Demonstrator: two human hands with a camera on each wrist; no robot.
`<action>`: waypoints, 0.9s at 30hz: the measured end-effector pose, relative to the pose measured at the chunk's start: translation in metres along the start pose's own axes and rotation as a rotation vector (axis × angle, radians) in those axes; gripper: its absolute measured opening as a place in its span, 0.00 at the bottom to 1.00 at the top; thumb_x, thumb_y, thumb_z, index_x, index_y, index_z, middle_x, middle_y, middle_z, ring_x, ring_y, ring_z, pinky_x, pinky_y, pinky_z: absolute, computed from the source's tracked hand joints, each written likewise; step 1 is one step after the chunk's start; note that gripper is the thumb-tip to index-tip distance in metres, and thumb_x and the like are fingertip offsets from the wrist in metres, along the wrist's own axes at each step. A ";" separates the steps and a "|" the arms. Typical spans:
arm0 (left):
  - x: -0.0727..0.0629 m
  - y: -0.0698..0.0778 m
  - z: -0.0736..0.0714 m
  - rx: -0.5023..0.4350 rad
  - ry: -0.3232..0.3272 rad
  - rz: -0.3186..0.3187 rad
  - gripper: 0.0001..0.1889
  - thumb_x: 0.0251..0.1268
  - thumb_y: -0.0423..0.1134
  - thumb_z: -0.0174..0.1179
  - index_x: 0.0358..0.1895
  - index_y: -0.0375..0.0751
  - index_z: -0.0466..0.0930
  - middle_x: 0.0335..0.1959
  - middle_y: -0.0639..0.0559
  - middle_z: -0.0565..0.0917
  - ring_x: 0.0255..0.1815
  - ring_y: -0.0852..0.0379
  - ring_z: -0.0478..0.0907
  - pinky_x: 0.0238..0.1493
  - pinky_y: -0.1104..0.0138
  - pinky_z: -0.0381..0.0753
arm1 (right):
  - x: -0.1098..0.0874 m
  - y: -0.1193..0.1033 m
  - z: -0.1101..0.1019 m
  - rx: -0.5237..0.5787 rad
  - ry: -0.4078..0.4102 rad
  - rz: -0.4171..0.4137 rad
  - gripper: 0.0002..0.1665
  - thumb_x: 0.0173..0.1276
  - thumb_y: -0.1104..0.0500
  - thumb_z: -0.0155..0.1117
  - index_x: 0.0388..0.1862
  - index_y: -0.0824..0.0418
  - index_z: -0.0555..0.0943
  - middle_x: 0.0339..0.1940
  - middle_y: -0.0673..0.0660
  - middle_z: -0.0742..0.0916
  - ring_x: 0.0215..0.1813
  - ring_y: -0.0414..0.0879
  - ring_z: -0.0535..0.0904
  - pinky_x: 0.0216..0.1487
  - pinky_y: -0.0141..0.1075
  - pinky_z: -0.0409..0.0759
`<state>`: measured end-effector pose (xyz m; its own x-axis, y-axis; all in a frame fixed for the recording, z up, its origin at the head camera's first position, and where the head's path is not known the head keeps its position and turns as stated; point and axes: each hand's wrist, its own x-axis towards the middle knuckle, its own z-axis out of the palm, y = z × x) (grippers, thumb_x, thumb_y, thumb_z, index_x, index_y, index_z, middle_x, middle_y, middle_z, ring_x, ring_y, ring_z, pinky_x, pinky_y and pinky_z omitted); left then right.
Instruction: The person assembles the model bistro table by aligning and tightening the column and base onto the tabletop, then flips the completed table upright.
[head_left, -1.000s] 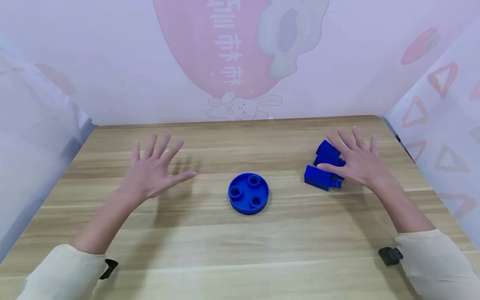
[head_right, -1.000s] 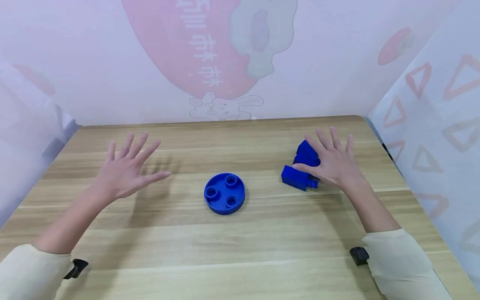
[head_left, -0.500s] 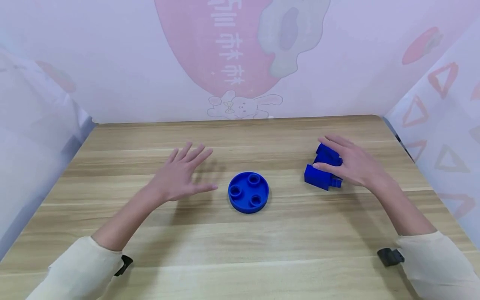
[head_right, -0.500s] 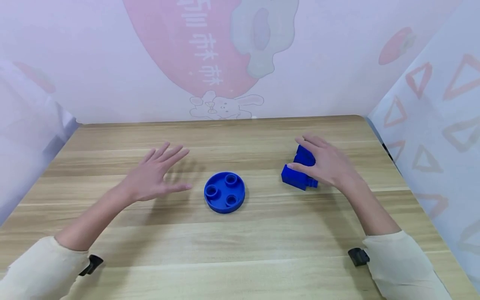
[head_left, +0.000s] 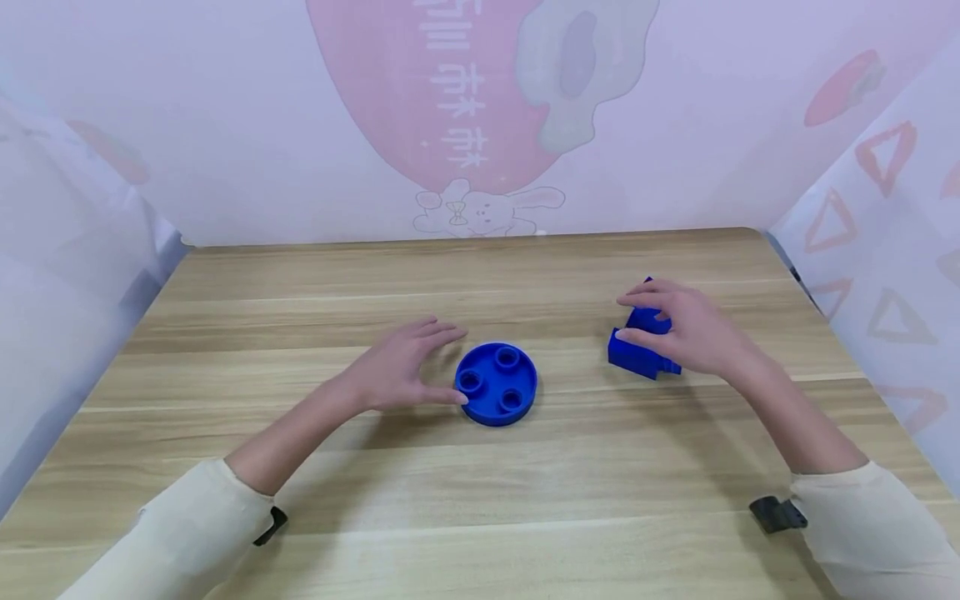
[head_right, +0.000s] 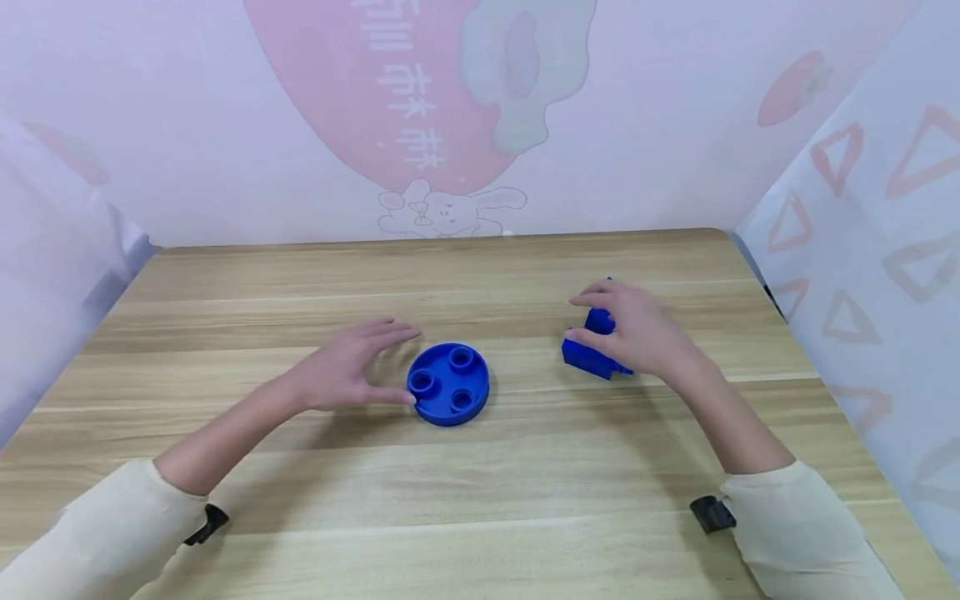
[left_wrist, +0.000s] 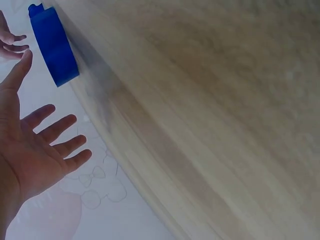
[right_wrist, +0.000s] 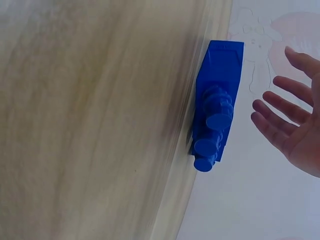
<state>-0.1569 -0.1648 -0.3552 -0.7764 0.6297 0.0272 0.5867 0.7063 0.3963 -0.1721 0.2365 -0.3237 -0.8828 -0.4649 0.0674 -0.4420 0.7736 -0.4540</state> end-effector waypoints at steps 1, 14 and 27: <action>0.001 0.000 0.002 -0.008 0.001 0.010 0.47 0.56 0.61 0.75 0.73 0.35 0.73 0.72 0.38 0.75 0.76 0.32 0.65 0.75 0.40 0.62 | 0.000 -0.001 0.001 0.007 -0.006 -0.011 0.29 0.73 0.51 0.70 0.66 0.67 0.80 0.66 0.70 0.81 0.65 0.68 0.78 0.61 0.63 0.79; 0.011 0.002 0.017 -0.150 0.009 0.051 0.40 0.55 0.54 0.78 0.65 0.30 0.79 0.62 0.39 0.84 0.66 0.40 0.79 0.69 0.46 0.73 | 0.004 -0.001 0.012 -0.046 -0.072 -0.068 0.26 0.67 0.59 0.76 0.60 0.70 0.83 0.50 0.63 0.89 0.52 0.57 0.86 0.55 0.55 0.84; 0.010 0.004 0.018 -0.190 0.021 0.034 0.41 0.50 0.51 0.82 0.64 0.30 0.80 0.56 0.40 0.86 0.59 0.43 0.81 0.66 0.48 0.76 | 0.008 -0.007 0.022 -0.153 -0.113 -0.040 0.30 0.62 0.63 0.79 0.61 0.73 0.82 0.57 0.71 0.85 0.61 0.66 0.82 0.60 0.59 0.81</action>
<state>-0.1586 -0.1500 -0.3697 -0.7628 0.6437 0.0621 0.5602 0.6097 0.5608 -0.1729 0.2179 -0.3397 -0.8446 -0.5350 -0.0215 -0.5027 0.8062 -0.3119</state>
